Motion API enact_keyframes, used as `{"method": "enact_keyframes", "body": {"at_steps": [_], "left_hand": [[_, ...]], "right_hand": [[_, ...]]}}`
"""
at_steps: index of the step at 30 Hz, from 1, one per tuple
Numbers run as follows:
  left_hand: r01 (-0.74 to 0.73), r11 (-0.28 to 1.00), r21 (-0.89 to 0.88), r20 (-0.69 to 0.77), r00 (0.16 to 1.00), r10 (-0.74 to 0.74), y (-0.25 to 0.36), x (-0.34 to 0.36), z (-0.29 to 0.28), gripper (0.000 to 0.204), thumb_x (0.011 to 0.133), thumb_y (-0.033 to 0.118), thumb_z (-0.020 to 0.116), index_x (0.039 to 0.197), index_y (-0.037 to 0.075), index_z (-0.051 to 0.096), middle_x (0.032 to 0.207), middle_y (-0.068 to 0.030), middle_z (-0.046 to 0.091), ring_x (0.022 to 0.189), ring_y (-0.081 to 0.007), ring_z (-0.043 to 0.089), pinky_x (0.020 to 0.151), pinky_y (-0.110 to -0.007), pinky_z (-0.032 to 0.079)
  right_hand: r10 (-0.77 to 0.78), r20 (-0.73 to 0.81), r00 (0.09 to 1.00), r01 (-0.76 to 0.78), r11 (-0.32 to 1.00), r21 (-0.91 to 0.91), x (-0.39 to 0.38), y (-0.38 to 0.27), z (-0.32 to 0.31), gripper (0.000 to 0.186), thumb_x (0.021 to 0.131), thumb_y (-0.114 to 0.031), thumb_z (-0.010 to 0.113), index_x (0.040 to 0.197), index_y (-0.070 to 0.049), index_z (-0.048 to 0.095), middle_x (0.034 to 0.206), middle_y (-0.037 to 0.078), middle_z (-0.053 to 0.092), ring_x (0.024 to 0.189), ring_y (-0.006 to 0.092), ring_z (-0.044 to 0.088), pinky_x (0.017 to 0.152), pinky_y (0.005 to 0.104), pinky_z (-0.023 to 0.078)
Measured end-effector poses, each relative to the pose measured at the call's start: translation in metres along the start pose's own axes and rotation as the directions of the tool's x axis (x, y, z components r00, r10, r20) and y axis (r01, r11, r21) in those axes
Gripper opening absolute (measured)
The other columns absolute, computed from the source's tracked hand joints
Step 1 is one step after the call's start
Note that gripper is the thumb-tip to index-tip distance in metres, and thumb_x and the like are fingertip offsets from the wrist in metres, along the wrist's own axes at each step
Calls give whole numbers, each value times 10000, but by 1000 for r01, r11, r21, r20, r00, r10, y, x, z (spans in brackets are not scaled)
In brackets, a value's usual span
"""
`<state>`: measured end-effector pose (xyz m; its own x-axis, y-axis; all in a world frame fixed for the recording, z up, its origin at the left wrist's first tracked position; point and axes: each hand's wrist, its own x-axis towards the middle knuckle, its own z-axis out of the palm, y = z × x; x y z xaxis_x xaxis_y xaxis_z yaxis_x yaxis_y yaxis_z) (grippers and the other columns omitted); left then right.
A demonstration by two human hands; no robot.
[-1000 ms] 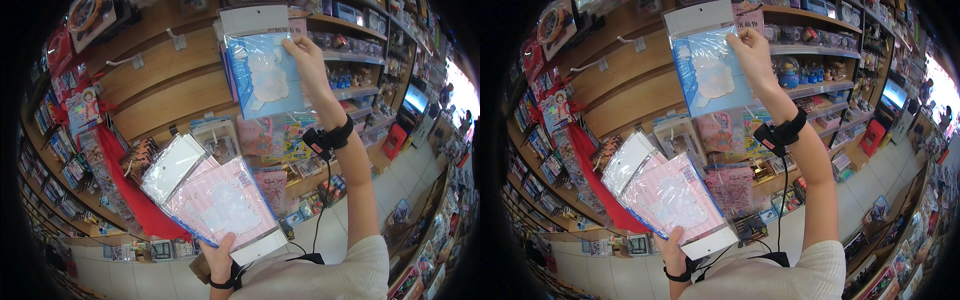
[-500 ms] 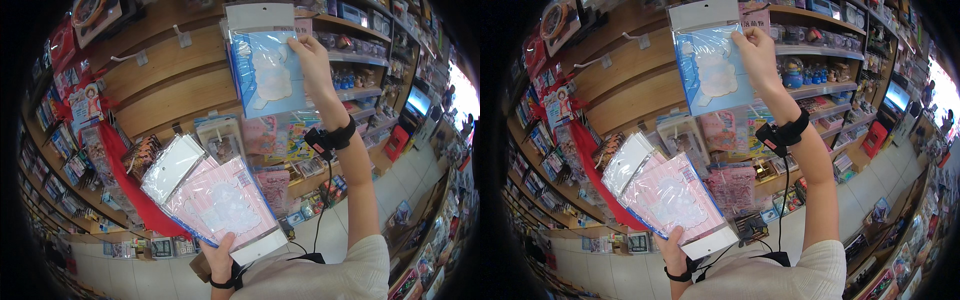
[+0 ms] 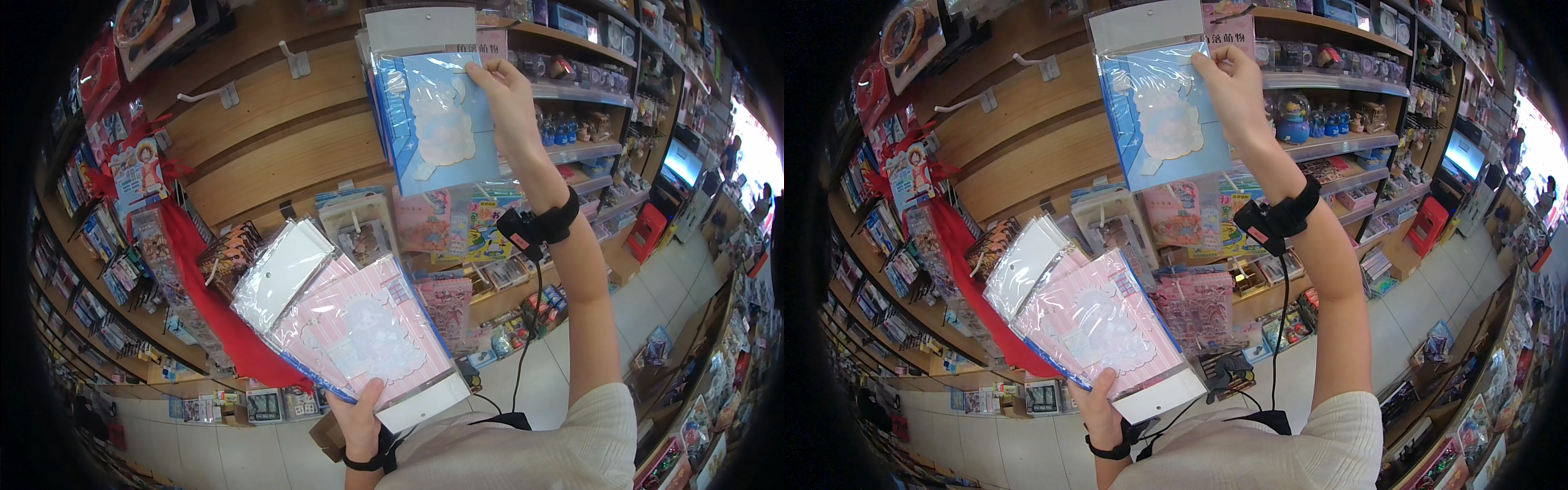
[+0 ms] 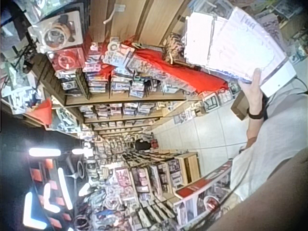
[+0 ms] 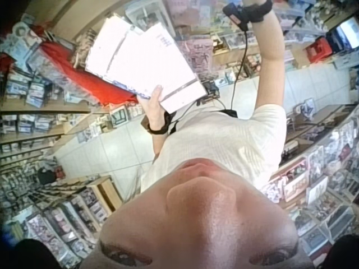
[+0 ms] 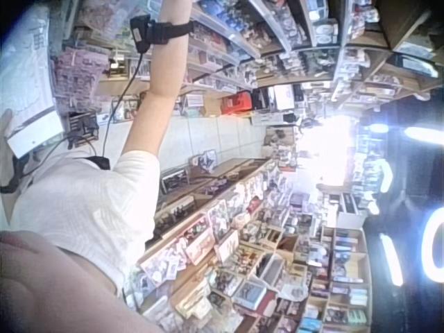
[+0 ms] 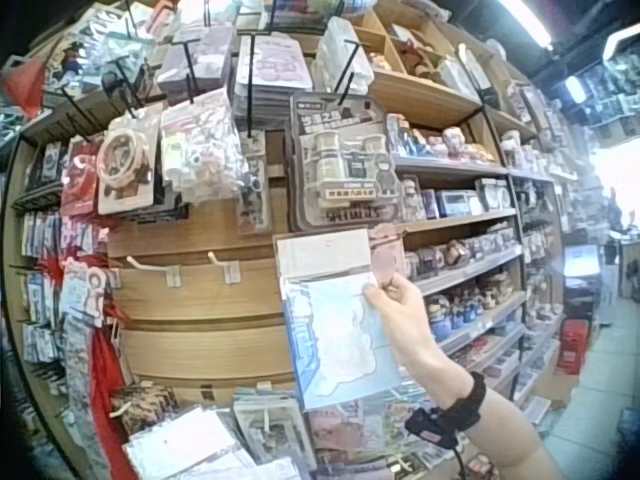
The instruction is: The person takes several packaged stationery items out of a cardboard box on the floor and hangs them individually onto metal display hooks on a wooden wall panel.
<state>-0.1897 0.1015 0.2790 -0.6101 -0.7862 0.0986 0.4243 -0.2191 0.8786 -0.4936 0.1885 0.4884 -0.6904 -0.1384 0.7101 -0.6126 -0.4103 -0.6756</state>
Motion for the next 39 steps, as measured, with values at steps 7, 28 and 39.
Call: {"method": "enact_keyframes", "body": {"at_steps": [7,28,39], "left_hand": [[42,996,-80,-24,999,-44,-2,0,-1,612,654,-66,655,1191,-25,365,1116,-109,482,1001,-197,486,880,-309,379],[22,980,-198,14,1000,-20,-23,58,8,416,744,-39,598,1127,-41,439,1048,-109,533,898,-173,549,762,-286,464],[-70,992,-109,-93,994,60,-7,32,2,514,755,-12,541,1228,-21,339,1166,-140,460,1042,-233,482,894,-333,393]], "right_hand": [[-828,251,502,593,118,-797,-17,7,36,460,758,-95,573,1184,-33,410,1237,249,349,1110,369,411,894,391,372],[28,897,441,519,807,-281,-61,83,81,532,774,-147,553,1251,-40,343,1196,208,464,1101,348,456,916,381,376],[-196,634,748,430,871,-239,-55,43,79,415,768,-139,596,1107,7,407,985,270,545,954,412,510,786,407,415]]}}
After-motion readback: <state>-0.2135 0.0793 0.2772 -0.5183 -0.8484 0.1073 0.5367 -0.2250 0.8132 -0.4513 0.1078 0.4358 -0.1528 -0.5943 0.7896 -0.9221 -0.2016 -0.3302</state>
